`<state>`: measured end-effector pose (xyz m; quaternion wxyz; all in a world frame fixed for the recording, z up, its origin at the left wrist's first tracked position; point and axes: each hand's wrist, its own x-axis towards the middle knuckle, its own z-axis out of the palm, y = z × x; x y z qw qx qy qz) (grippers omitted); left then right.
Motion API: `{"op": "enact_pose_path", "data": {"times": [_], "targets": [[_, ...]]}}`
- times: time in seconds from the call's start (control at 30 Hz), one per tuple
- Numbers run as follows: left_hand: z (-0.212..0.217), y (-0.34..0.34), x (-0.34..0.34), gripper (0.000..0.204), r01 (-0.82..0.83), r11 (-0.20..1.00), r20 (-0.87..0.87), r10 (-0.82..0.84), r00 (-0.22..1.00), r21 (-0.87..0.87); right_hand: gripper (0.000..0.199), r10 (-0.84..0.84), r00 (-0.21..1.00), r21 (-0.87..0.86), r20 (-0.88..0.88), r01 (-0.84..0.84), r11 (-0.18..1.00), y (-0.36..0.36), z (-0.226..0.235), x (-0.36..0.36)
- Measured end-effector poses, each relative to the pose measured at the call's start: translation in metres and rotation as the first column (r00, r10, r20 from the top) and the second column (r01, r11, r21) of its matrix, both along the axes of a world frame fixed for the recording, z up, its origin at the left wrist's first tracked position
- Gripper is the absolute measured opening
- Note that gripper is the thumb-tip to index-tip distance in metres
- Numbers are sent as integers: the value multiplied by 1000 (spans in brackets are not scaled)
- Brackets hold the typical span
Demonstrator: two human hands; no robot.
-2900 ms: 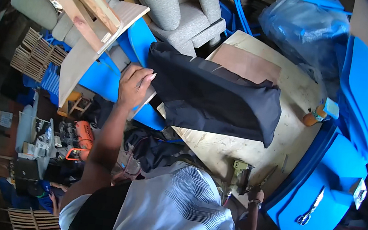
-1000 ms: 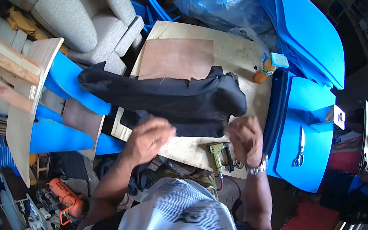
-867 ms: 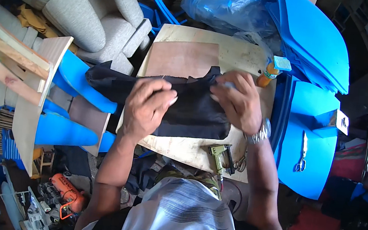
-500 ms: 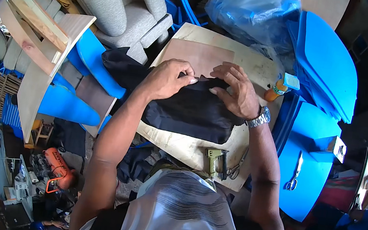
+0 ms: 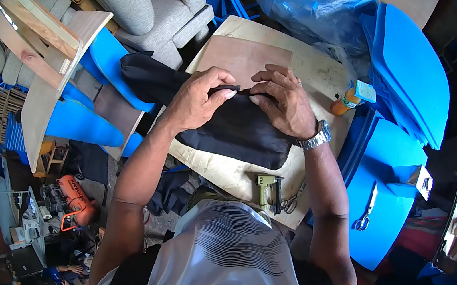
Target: Attach fabric to a furniture frame using a pneumatic staple gun and trim excess material with scissors.
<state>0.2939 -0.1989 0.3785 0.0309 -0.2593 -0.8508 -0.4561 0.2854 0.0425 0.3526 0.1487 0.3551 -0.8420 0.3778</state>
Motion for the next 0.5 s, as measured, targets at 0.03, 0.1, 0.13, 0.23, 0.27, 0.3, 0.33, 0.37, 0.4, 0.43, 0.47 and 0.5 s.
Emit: {"op": "enact_pose_path", "data": {"times": [0.03, 0.1, 0.13, 0.23, 0.27, 0.3, 0.33, 0.37, 0.4, 0.43, 0.47, 0.5], "targets": [[-1, 1, -1, 20, 2, 999, 35, -4, 999, 47, 18, 5, 1000, -13, 8, -5, 1000, -1, -1, 0], [-3, 4, -2, 23, 3, 996, 71, -9, 997, 93, 16, -8, 999, -13, 35, 9, 1000, -3, -3, -1], [-5, 6, -3, 26, -47, 999, -76, 48, 996, 20, 14, -22, 998, -13, 60, 22, 1000, -4, -5, 0], [2, -1, -1, 30, -147, 986, -403, 104, 909, -78, 12, -38, 996, -3, 76, 39, 999, -8, -7, 0], [5, -5, 0, 31, -187, 978, -567, 100, 817, -97, 12, -39, 996, -5, 74, 39, 999, -9, -8, 0], [7, -9, 1, 31, -187, 978, -569, 99, 816, -97, 12, -43, 998, -45, 51, 46, 998, -10, -10, 0], [8, -13, 2, 30, -141, 974, -567, 15, 823, -178, 12, -48, 998, -84, 28, 51, 995, -11, -11, 0], [10, -16, 6, 30, -105, 961, -558, -58, 828, -256, 12, -37, 999, -83, 26, 39, 996, -12, -10, 1], [9, -11, 7, 24, -110, 949, -525, -65, 848, -295, 11, -30, 999, -104, 41, 34, 994, -12, -9, 1], [11, -7, 6, 25, -59, 947, -477, -104, 873, -315, 11, -22, 998, -123, 56, 29, 992, -12, -8, 1], [8, -6, 1, 22, -31, 942, -455, -132, 881, -333, 11, -15, 999, -122, 52, 21, 992, -12, -7, 1], [5, -7, -2, 20, -2, 937, -432, -160, 888, -350, 11, -25, 999, -106, 46, 30, 994, -11, -6, 2]]}}
